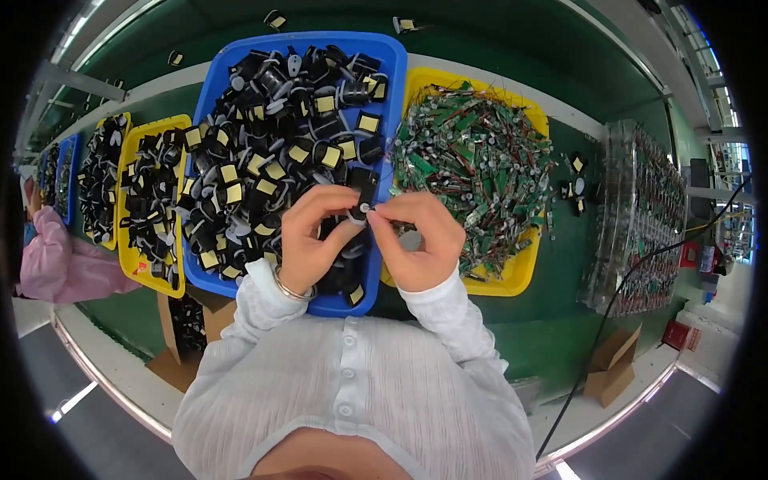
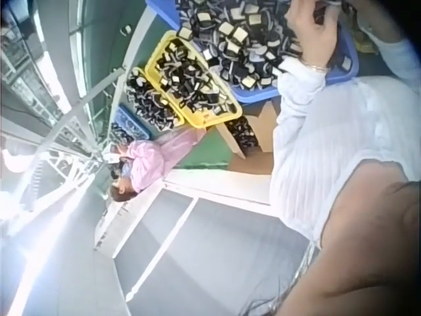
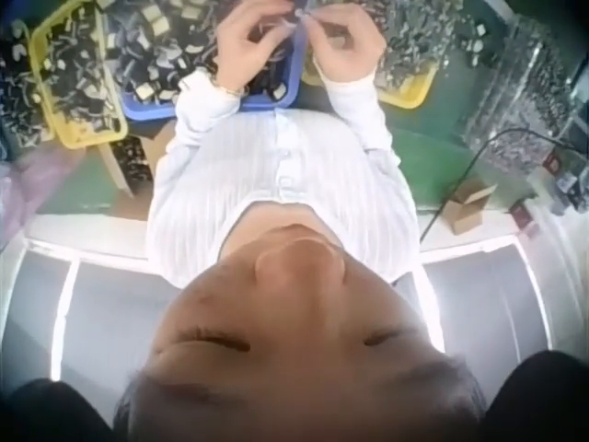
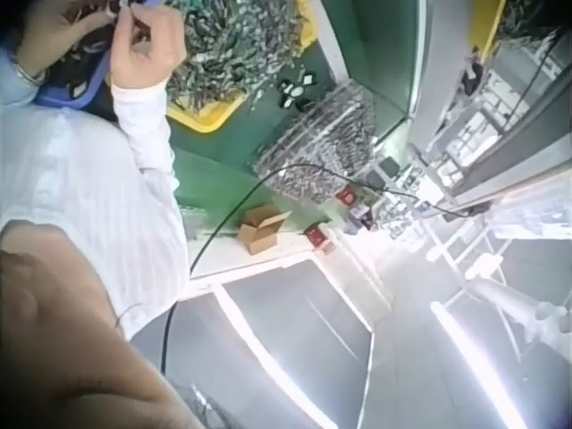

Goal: The person assembles small electronic components by attaching a yellow electronic component to a green circuit board by hand.

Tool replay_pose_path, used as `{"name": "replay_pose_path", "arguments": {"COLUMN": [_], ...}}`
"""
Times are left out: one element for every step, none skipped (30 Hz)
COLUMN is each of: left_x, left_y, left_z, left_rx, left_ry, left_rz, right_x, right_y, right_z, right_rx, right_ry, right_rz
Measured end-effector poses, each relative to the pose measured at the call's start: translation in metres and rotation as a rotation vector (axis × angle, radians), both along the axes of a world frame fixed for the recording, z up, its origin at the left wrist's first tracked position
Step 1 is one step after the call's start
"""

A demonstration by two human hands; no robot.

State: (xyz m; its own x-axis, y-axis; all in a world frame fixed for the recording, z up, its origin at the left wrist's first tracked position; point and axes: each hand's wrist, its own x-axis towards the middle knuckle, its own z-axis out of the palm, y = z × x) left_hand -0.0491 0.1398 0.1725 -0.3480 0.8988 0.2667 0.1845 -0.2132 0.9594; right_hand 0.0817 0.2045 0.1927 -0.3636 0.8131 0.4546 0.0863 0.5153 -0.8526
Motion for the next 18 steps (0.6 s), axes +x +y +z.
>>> {"name": "replay_pose_path", "arguments": {"left_x": [-0.0001,-0.0001,0.0002,0.0008,0.001,0.0006,0.0006,0.0006,0.0009,0.001,0.0011,0.0012,0.001,0.0008,0.0001,-0.0013,-0.0024,-0.0034], "left_y": [-0.0002,-0.0005,-0.0009,-0.0007,-0.0005,-0.0004,-0.0005,-0.0006,-0.0005,-0.0006,-0.0007,-0.001,-0.0013,-0.0015,-0.0014,-0.0008,-0.0007,-0.0012], "left_z": [-0.0001,-0.0002,-0.0001,0.0004,0.001,0.0018,0.0022,0.0024,0.0019,0.001,0.0006,0.0008,0.0011,0.0012,-0.0002,-0.0025,-0.0039,-0.0031], "left_rx": [-0.001,-0.001,-0.002,-0.002,-0.002,-0.002,0.0,0.003,0.002,0.007,0.012,0.011,0.004,-0.004,-0.004,0.022,0.049,0.049], "left_ry": [0.003,0.006,0.007,0.002,-0.003,-0.002,0.004,0.009,0.009,0.01,0.009,0.01,0.037,0.065,0.065,0.123,0.182,0.182], "left_rz": [0.012,0.025,0.026,0.033,0.039,0.038,0.044,0.049,0.049,0.056,0.063,0.063,0.067,0.07,0.069,0.064,0.057,0.057], "right_x": [-0.0007,-0.0007,-0.0007,-0.0006,-0.0005,-0.0006,-0.0003,-0.0004,-0.0008,-0.0013,-0.0014,-0.0013,-0.0014,-0.0014,-0.0014,-0.0016,-0.0014,-0.0008], "right_y": [-0.0003,-0.0006,-0.0009,-0.0008,-0.0004,0.0003,0.0006,0.0002,-0.0004,-0.0011,-0.0018,-0.0025,-0.003,-0.0034,-0.0038,-0.0038,-0.0034,-0.0027], "right_z": [-0.0001,-0.0003,-0.0006,-0.0004,-0.0006,-0.0012,-0.0019,-0.0015,-0.0007,-0.0003,-0.0008,-0.0016,-0.0022,-0.002,-0.0015,-0.001,-0.0006,-0.0002], "right_rx": [0.014,0.013,-0.004,-0.021,-0.021,-0.027,-0.034,-0.034,-0.057,-0.079,-0.079,-0.094,-0.109,-0.11,-0.124,-0.139,-0.139,-0.134], "right_ry": [0.006,0.006,0.005,0.004,0.005,0.002,-0.001,-0.001,0.003,0.008,0.008,0.007,0.006,0.006,0.008,0.009,0.01,-0.004], "right_rz": [-0.005,-0.004,0.016,0.033,0.032,0.038,0.045,0.045,0.041,0.037,0.038,0.027,0.016,0.016,0.011,0.007,0.007,0.012]}}
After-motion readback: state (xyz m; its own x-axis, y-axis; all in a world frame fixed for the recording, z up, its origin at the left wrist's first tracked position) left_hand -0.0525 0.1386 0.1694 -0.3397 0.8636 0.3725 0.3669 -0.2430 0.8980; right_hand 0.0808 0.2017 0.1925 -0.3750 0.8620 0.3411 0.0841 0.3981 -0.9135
